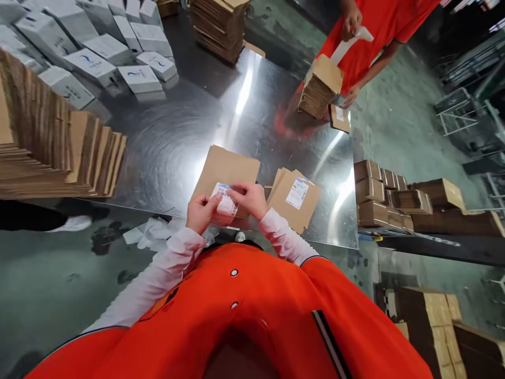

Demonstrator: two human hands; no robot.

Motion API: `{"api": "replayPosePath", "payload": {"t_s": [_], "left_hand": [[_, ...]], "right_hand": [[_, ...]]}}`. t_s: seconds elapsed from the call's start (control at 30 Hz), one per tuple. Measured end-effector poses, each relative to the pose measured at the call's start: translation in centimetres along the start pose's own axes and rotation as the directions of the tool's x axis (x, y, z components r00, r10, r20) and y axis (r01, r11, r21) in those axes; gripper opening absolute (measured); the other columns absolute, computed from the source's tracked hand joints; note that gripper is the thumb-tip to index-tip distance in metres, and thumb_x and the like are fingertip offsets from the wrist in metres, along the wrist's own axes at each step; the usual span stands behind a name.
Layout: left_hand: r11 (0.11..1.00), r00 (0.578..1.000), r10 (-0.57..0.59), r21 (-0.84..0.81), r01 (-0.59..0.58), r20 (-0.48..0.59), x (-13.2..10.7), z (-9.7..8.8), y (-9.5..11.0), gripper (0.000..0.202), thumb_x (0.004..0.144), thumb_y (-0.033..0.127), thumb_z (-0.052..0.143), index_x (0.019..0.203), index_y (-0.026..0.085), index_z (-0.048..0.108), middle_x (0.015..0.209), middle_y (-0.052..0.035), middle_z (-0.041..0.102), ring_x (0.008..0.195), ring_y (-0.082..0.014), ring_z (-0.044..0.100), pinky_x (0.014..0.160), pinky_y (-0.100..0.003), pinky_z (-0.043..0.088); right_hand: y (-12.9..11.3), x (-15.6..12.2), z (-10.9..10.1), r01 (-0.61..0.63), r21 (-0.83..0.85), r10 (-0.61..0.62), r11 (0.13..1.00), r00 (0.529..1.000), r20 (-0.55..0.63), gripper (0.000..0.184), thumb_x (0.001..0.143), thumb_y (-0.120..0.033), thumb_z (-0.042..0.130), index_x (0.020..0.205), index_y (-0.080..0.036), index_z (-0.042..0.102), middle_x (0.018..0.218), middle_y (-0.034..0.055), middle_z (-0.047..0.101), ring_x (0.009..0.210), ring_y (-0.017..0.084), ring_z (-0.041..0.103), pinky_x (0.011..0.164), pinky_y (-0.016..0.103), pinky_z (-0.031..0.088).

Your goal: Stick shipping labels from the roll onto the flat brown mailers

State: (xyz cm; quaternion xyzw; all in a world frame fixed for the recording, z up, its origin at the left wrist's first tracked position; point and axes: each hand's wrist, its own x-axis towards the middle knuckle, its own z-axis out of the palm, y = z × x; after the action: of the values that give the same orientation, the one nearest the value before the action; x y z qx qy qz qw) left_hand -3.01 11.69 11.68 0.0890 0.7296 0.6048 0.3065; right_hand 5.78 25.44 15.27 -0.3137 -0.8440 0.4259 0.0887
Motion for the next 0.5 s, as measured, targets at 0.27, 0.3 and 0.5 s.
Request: {"api": "replayPosePath", "payload": {"t_s": [0.27,0.3,0.5], "left_hand": [[0.971,0.936,-0.210,-0.056,0.234,0.283,2.4,0.1,0.8,0.049,0.049,0.042,0.087,0.085,0.016,0.066,0.077,-0.0054,0.071,0.067,-0.0207,0.064,0.061,-0.031,0.053],[0.952,0.892,-0.255,-0.063,0.298,0.372,2.4,-0.1,0.9,0.054,0.046,0.040,0.090,0.089,0.015,0.068,0.082,-0.0074,0.073,0.070,-0.0229,0.066,0.065,-0.034,0.056],[0.821,0.740,-0.417,-0.132,0.556,0.528,2.3,-1.1,-0.9,0.063,0.045,0.036,0.095,0.098,0.014,0.070,0.091,-0.0127,0.076,0.087,-0.0327,0.072,0.075,-0.045,0.061]], "right_hand": [[1.6,7.0,-0.3,-0.107,0.055,0.092,0.993,0.969,0.228,0.016,0.085,-0.029,0.069,0.083,-0.014,0.075,0.066,-0.0027,0.068,0.063,0.010,0.063,0.065,0.019,0.047],[1.8,8.4,-0.5,-0.115,0.003,0.112,0.993,0.971,0.212,0.016,0.084,-0.030,0.069,0.082,-0.014,0.075,0.066,-0.0027,0.067,0.065,0.010,0.063,0.067,0.019,0.047],[3.4,15.4,-1.1,-0.194,-0.334,0.190,0.923,0.981,-0.046,0.017,0.082,-0.036,0.073,0.088,-0.021,0.078,0.113,0.0062,0.069,0.113,0.024,0.061,0.095,0.036,0.049]]}}
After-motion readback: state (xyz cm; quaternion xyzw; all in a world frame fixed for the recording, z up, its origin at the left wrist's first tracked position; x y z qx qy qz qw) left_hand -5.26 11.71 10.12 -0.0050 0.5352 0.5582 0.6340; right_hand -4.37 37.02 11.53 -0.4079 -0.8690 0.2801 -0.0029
